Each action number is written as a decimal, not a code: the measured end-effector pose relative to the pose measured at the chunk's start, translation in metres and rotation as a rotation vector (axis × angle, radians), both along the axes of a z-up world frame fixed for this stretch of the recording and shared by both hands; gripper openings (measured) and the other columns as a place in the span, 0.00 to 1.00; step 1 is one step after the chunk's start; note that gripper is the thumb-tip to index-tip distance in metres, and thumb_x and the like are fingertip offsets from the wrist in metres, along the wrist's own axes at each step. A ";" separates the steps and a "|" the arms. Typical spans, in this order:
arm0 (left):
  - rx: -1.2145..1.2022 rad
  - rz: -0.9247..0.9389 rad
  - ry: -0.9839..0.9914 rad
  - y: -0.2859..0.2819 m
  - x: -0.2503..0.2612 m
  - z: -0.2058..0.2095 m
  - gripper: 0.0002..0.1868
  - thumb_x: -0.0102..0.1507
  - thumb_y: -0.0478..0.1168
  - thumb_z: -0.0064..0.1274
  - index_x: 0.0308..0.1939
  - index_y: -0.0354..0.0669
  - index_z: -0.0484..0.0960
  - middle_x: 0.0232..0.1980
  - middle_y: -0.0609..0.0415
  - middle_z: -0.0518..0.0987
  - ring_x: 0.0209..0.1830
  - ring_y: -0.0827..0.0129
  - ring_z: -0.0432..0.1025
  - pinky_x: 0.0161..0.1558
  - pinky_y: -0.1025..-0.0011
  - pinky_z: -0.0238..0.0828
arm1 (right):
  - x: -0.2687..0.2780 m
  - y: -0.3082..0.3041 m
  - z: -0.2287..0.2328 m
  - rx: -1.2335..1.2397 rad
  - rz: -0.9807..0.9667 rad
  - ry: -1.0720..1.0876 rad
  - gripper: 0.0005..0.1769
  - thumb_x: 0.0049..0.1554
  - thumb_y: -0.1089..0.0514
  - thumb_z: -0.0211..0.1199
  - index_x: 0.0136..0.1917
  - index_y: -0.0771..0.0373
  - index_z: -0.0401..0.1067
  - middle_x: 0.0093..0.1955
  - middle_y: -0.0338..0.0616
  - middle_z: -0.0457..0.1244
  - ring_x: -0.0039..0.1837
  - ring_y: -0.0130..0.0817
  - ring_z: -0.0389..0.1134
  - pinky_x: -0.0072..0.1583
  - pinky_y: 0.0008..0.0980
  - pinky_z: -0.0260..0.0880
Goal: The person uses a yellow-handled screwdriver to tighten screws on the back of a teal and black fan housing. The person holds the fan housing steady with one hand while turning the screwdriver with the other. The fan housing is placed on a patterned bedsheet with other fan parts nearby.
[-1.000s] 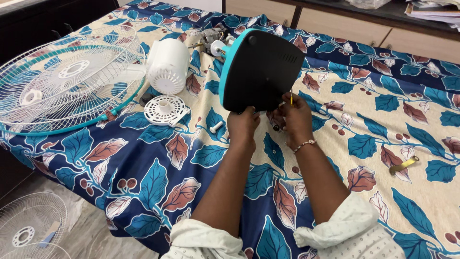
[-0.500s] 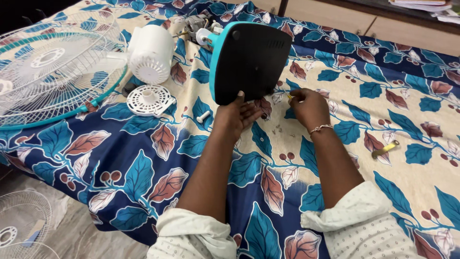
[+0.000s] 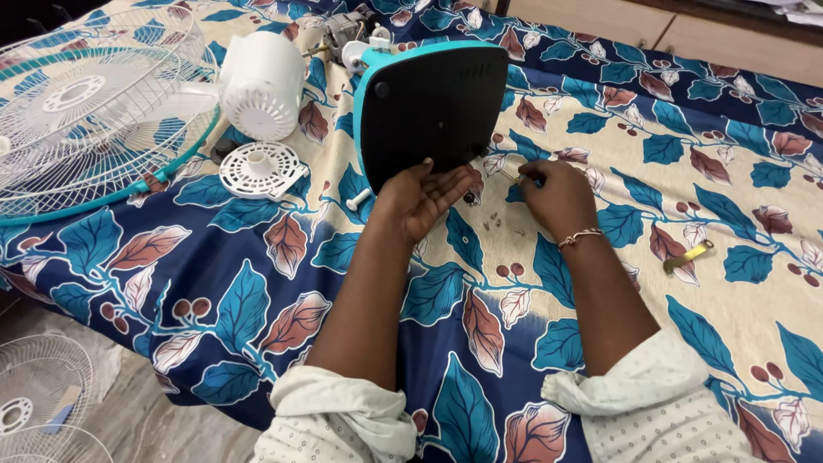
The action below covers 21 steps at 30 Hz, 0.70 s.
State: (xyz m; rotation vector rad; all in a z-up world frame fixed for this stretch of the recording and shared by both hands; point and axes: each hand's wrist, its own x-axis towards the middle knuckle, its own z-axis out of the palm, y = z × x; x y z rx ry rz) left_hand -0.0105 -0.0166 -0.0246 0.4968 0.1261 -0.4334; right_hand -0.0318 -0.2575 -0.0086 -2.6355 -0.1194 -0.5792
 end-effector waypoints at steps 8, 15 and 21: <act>0.375 0.061 -0.463 0.052 -0.010 0.047 0.17 0.69 0.44 0.52 0.47 0.28 0.79 0.42 0.43 0.83 0.36 0.61 0.80 0.42 0.64 0.84 | 0.012 -0.013 0.019 -0.028 0.069 0.335 0.15 0.55 0.49 0.65 0.50 0.57 0.82 0.51 0.48 0.73 0.52 0.43 0.74 0.56 0.39 0.72; 1.195 -0.010 -0.435 0.034 -0.024 0.052 0.09 0.64 0.41 0.56 0.42 0.40 0.82 0.32 0.48 0.83 0.25 0.63 0.78 0.26 0.64 0.70 | -0.005 -0.018 0.035 -0.253 0.298 0.853 0.16 0.47 0.54 0.73 0.50 0.55 0.81 0.48 0.40 0.74 0.51 0.32 0.74 0.54 0.34 0.73; 1.456 0.510 -1.129 -0.014 -0.016 0.010 0.07 0.62 0.32 0.54 0.38 0.43 0.88 0.38 0.47 0.86 0.38 0.55 0.81 0.45 0.62 0.78 | -0.018 0.005 0.044 -0.115 0.235 0.852 0.14 0.45 0.59 0.73 0.47 0.60 0.83 0.41 0.39 0.74 0.43 0.31 0.74 0.44 0.29 0.73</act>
